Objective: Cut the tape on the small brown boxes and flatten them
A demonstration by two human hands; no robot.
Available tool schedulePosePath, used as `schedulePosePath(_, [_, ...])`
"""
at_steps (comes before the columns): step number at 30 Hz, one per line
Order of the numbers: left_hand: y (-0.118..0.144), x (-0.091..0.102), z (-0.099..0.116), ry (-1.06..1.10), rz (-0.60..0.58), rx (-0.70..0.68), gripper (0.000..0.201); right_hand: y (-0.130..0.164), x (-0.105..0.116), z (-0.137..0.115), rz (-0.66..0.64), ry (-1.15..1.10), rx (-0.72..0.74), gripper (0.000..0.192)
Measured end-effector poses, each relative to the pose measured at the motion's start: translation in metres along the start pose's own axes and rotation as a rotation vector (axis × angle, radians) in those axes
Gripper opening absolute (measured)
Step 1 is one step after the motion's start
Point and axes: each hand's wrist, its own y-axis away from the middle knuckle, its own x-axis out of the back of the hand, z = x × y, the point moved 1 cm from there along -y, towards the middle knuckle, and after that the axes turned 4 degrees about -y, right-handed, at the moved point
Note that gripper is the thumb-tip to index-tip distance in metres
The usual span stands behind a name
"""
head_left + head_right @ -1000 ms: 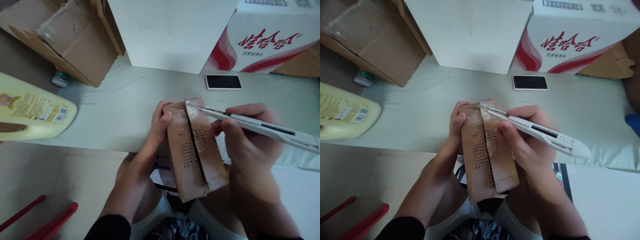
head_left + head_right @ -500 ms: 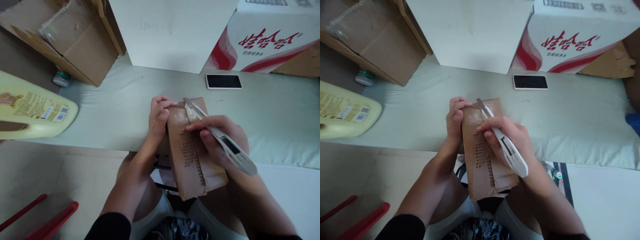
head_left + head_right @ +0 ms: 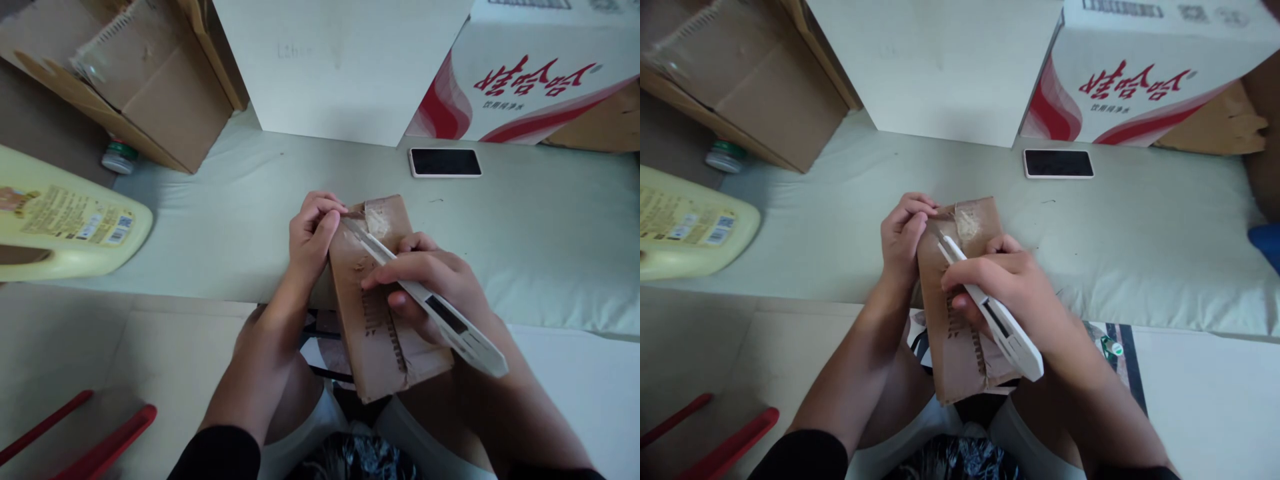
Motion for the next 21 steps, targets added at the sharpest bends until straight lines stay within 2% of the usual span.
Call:
schedulePosePath(5, [-0.001, 0.000, -0.004, -0.040, -0.011, -0.072, 0.030, 0.001, 0.002, 0.003, -0.068, -0.020, 0.089, 0.003])
schedulePosePath(10, [0.000, -0.001, -0.005, -0.035, -0.013, -0.111, 0.028, 0.002, 0.003, 0.002, -0.077, -0.035, 0.107, 0.012])
schedulePosePath(14, [0.002, -0.001, -0.004, -0.044, 0.002, -0.110, 0.030, -0.002, 0.004, 0.000, -0.118, -0.007, 0.126, 0.020])
schedulePosePath(18, [0.001, -0.001, -0.004, -0.064, 0.012, -0.105, 0.035, -0.008, 0.007, -0.007, -0.240, 0.092, 0.116, 0.014])
schedulePosePath(21, [0.001, -0.001, -0.002, -0.092, 0.008, -0.083, 0.035, -0.010, 0.009, -0.013, -0.250, 0.107, 0.133, 0.013])
